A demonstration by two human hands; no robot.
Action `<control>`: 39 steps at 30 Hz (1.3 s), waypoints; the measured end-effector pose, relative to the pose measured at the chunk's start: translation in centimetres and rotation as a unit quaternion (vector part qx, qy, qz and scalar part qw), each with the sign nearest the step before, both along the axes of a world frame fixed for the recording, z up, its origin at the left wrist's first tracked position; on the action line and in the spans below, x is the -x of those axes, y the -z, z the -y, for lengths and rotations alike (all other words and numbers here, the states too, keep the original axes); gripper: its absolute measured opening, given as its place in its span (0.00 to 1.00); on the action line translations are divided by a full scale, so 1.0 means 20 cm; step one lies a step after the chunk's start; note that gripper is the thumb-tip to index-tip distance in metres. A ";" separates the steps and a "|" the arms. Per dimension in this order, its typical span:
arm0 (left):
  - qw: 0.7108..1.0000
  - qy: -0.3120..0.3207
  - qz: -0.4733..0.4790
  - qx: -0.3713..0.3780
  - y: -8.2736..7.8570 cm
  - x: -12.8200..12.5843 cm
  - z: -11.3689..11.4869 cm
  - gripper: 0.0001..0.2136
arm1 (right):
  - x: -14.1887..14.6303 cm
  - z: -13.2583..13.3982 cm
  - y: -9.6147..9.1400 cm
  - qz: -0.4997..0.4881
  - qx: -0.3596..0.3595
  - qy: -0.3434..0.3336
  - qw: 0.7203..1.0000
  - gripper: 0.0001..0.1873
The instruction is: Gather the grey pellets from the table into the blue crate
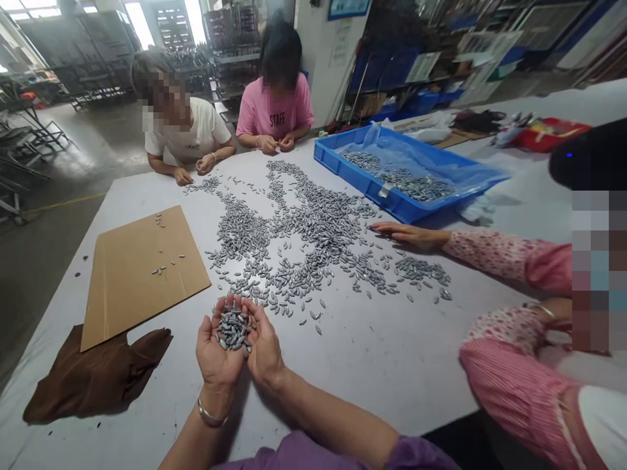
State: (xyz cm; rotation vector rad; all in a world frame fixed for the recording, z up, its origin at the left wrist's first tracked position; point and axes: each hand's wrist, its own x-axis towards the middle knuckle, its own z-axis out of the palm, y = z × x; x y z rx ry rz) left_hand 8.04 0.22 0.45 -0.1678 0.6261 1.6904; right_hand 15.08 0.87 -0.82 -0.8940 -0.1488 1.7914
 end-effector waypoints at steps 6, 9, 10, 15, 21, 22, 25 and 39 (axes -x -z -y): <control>0.999 -0.002 -0.034 -0.027 0.00 0.00 0.01 0.21 | 0.01 -0.01 -0.02 -0.064 0.013 -0.008 0.998 0.22; 0.998 -0.006 -0.049 -0.031 0.00 0.01 0.01 0.22 | 0.01 -0.01 -0.03 -0.075 0.015 -0.017 0.997 0.20; 0.998 -0.006 -0.050 -0.030 0.01 0.01 0.01 0.22 | 0.00 -0.01 -0.03 -0.077 0.015 -0.018 0.997 0.19; 0.999 -0.002 -0.027 -0.024 0.01 0.03 0.00 0.20 | -0.01 -0.02 -0.02 -0.078 0.030 -0.025 0.996 0.19; 1.000 0.002 -0.009 -0.005 0.01 0.05 -0.02 0.20 | -0.02 -0.04 -0.02 -0.080 0.043 -0.034 0.995 0.19; 1.000 0.001 -0.005 0.001 0.01 0.05 -0.03 0.20 | -0.02 -0.04 -0.02 -0.082 0.041 -0.033 0.995 0.18; 1.000 -0.005 0.004 0.011 0.00 0.06 -0.03 0.20 | -0.02 -0.05 -0.01 -0.086 0.035 -0.034 0.995 0.18; 1.000 0.007 0.001 -0.026 0.05 0.07 -0.03 0.18 | -0.01 -0.05 0.06 -0.137 -0.001 -0.032 0.990 0.18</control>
